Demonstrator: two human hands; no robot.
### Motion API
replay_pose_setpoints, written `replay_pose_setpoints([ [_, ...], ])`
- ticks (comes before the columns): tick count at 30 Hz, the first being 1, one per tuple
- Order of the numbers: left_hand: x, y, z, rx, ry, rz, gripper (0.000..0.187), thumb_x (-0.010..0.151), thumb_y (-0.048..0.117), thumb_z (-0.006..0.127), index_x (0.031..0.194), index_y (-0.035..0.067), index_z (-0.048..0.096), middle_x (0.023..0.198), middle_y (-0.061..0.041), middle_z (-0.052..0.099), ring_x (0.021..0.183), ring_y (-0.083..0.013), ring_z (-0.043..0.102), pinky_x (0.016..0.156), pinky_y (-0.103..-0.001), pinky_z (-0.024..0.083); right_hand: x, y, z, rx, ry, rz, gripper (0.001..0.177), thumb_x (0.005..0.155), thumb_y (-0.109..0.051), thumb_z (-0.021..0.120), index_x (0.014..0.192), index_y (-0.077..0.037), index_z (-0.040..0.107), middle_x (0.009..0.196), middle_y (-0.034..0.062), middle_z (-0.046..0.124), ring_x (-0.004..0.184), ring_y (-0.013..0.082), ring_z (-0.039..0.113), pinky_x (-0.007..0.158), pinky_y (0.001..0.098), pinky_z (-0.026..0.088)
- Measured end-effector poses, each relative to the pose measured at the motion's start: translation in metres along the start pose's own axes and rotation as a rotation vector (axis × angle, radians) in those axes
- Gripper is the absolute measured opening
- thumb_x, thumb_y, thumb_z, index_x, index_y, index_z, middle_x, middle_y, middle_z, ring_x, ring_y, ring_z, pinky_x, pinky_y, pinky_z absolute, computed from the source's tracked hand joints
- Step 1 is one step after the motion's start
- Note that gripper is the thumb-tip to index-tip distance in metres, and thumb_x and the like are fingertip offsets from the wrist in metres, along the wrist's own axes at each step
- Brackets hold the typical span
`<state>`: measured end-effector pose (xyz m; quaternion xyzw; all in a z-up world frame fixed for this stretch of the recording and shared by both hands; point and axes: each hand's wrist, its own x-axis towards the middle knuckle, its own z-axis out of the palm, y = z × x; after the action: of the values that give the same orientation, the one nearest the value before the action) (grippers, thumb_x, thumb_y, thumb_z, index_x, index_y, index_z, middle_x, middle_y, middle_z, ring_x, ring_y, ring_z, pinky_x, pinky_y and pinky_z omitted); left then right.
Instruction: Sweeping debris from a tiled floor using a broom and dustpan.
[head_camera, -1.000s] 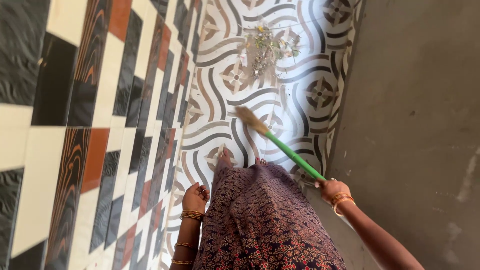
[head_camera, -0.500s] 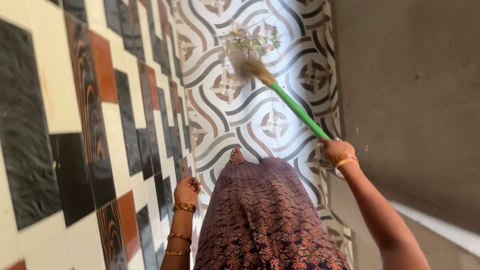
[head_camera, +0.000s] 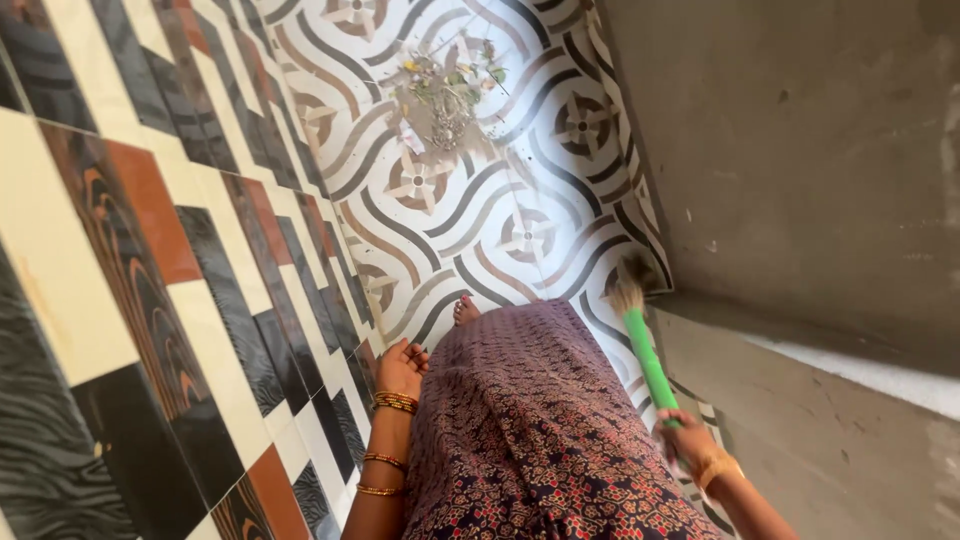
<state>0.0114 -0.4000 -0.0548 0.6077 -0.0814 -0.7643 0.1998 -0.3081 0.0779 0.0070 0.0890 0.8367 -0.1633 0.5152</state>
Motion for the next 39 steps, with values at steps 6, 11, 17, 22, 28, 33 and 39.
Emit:
replay_pose_setpoints([
  [6, -0.006, 0.000, -0.016, 0.066, 0.038, -0.022, 0.017, 0.095, 0.022, 0.062, 0.098, 0.007, 0.055, 0.082, -0.009, 0.064, 0.070, -0.0235, 0.062, 0.066, -0.039, 0.048, 0.025, -0.186, 0.091, 0.659, -0.252, 0.323, 0.019, 0.101, -0.023, 0.059, 0.101, -0.005, 0.051, 0.070, -0.0001, 0.055, 0.048, 0.0112, 0.047, 0.041, 0.0259, 0.046],
  [11, -0.012, 0.011, -0.030, 0.094, 0.072, -0.024, 0.018, 0.096, 0.021, 0.063, 0.097, 0.006, 0.054, 0.082, -0.009, 0.064, 0.072, -0.0236, 0.063, 0.067, -0.038, 0.049, 0.043, -0.314, 0.167, 0.507, -0.433, -0.005, 0.013, 0.103, -0.015, 0.049, 0.111, -0.007, 0.054, 0.063, 0.0039, 0.052, 0.041, 0.0161, 0.047, 0.033, 0.0284, 0.043],
  [17, -0.008, 0.022, -0.014, 0.096, 0.036, 0.009, 0.016, 0.096, 0.021, 0.061, 0.095, 0.006, 0.054, 0.082, -0.009, 0.063, 0.070, -0.0239, 0.061, 0.066, -0.039, 0.048, -0.009, -0.364, 0.092, 0.508, -0.356, 0.006, 0.027, 0.100, -0.022, 0.057, 0.126, -0.026, 0.061, 0.062, -0.0014, 0.051, 0.041, 0.0093, 0.042, 0.033, 0.0222, 0.037],
  [22, 0.003, 0.023, -0.022, 0.032, 0.019, -0.004, 0.017, 0.097, 0.021, 0.061, 0.094, 0.005, 0.054, 0.083, -0.009, 0.063, 0.073, -0.0240, 0.062, 0.068, -0.038, 0.049, -0.067, -0.246, 0.047, 0.368, -0.258, -0.087, 0.029, 0.101, -0.031, 0.055, 0.128, -0.021, 0.057, 0.059, 0.0017, 0.051, 0.042, 0.0130, 0.048, 0.036, 0.0269, 0.040],
  [28, 0.007, 0.014, -0.040, -0.016, 0.082, -0.019, 0.016, 0.097, 0.021, 0.061, 0.095, 0.006, 0.055, 0.084, -0.008, 0.064, 0.074, -0.0234, 0.062, 0.070, -0.038, 0.050, -0.054, -0.138, 0.040, 0.845, -0.158, 0.236, 0.026, 0.094, -0.004, 0.058, 0.115, -0.018, 0.055, 0.066, 0.0006, 0.053, 0.044, 0.0106, 0.047, 0.035, 0.0245, 0.037],
  [33, -0.012, 0.019, -0.033, -0.018, 0.109, -0.008, 0.016, 0.097, 0.020, 0.060, 0.097, 0.006, 0.055, 0.084, -0.008, 0.064, 0.073, -0.0236, 0.061, 0.069, -0.039, 0.050, 0.115, -0.154, 0.067, 1.256, -0.134, 0.505, 0.016, 0.097, -0.015, 0.061, 0.099, -0.006, 0.049, 0.067, 0.0001, 0.050, 0.047, 0.0083, 0.045, 0.037, 0.0204, 0.041],
  [39, -0.039, 0.024, -0.036, 0.079, 0.085, 0.051, 0.015, 0.097, 0.019, 0.059, 0.101, 0.006, 0.053, 0.083, -0.009, 0.064, 0.072, -0.0239, 0.062, 0.067, -0.039, 0.049, 0.210, -0.278, 0.130, 1.269, -0.302, 0.278, 0.008, 0.099, -0.003, 0.049, 0.096, -0.008, 0.044, 0.071, 0.0048, 0.053, 0.049, 0.0119, 0.049, 0.036, 0.0243, 0.036],
])
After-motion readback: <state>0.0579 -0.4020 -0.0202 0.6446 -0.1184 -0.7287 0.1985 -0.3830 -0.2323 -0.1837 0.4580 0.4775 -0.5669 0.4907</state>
